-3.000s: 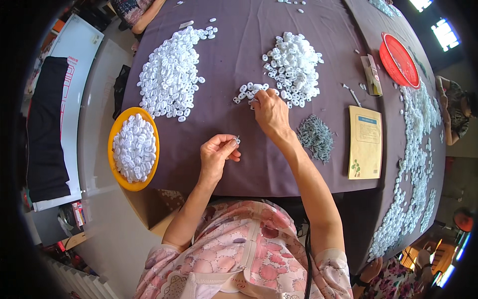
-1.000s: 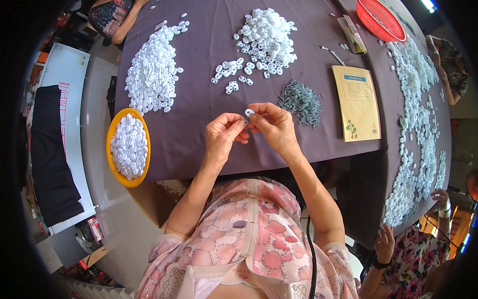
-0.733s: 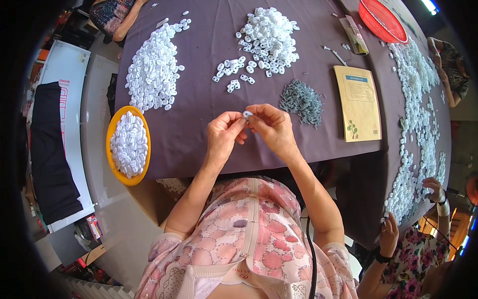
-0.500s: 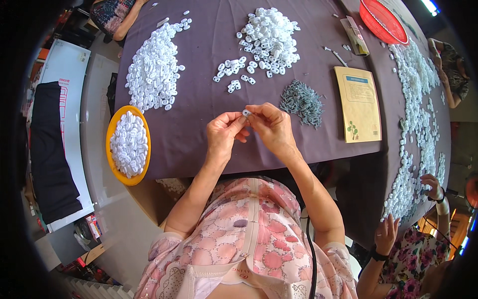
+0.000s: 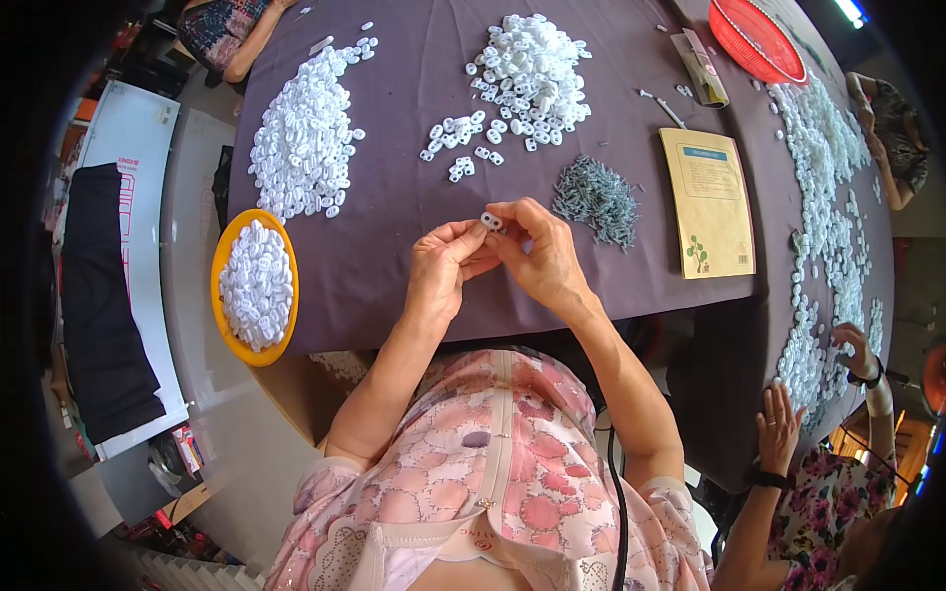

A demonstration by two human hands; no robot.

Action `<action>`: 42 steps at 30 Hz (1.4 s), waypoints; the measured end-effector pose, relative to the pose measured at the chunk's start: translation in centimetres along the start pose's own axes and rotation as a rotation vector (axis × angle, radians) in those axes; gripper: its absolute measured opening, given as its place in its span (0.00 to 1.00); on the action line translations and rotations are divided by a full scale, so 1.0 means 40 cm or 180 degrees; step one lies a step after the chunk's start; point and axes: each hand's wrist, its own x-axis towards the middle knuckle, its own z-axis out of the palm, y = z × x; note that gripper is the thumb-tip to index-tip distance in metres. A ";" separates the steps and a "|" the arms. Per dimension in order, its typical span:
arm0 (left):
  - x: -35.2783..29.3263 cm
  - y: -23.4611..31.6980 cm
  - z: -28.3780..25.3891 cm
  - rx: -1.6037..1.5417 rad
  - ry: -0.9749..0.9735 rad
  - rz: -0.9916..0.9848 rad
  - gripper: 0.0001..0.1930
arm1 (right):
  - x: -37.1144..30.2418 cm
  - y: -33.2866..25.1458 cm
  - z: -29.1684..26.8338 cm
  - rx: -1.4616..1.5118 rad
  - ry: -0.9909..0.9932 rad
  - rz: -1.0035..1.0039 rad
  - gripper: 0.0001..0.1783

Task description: The person assembles plastic pieces by inserting small pins into them by hand and placing the assembled parts into a plate. The person empties the plate into a cardboard box, gathers more plastic pieces and pins on the table, and assembles them by hand.

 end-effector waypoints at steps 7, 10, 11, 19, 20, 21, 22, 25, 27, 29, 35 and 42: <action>-0.011 0.012 0.023 -0.0042 -0.0044 -0.0040 0.08 | 0.001 -0.011 -0.013 -0.0366 0.0003 -0.0236 0.16; -0.009 0.009 0.028 -0.0244 -0.0010 -0.0073 0.07 | -0.001 0.000 -0.012 -0.0403 0.0062 -0.0162 0.17; -0.010 0.012 0.028 -0.0191 -0.0104 -0.0041 0.07 | -0.002 0.000 -0.013 -0.0404 0.0069 -0.0159 0.17; 0.001 -0.001 0.037 0.0274 -0.0080 0.0577 0.09 | -0.007 -0.014 0.001 -0.0413 0.0097 -0.0454 0.20; 0.003 -0.011 0.035 0.0184 -0.0089 0.0603 0.09 | -0.010 -0.015 0.006 -0.0412 0.0097 -0.0454 0.20; 0.003 -0.017 0.034 0.0093 -0.0101 0.0624 0.08 | -0.014 -0.015 0.011 -0.0559 0.0188 -0.0360 0.20; 0.001 -0.019 0.033 0.0095 -0.0101 0.0619 0.08 | -0.017 -0.013 0.014 -0.0705 0.0277 -0.0265 0.19; -0.002 -0.017 0.027 0.0361 -0.0108 0.0556 0.09 | -0.022 0.009 0.011 -0.0683 0.0247 -0.0258 0.17; -0.005 -0.007 0.024 0.0234 -0.0262 0.0172 0.10 | -0.020 0.011 0.006 -0.0759 0.0222 -0.0304 0.16; -0.003 -0.012 0.015 0.0206 -0.0324 0.0170 0.11 | -0.020 0.015 0.004 -0.0835 0.0193 -0.0348 0.15; -0.001 -0.024 0.009 0.0408 -0.0292 0.0248 0.10 | -0.027 0.034 0.010 -0.0891 0.0142 -0.0522 0.14; 0.003 -0.050 0.003 0.0293 -0.0219 0.0308 0.09 | -0.035 0.056 0.011 -0.0908 0.0101 -0.0497 0.13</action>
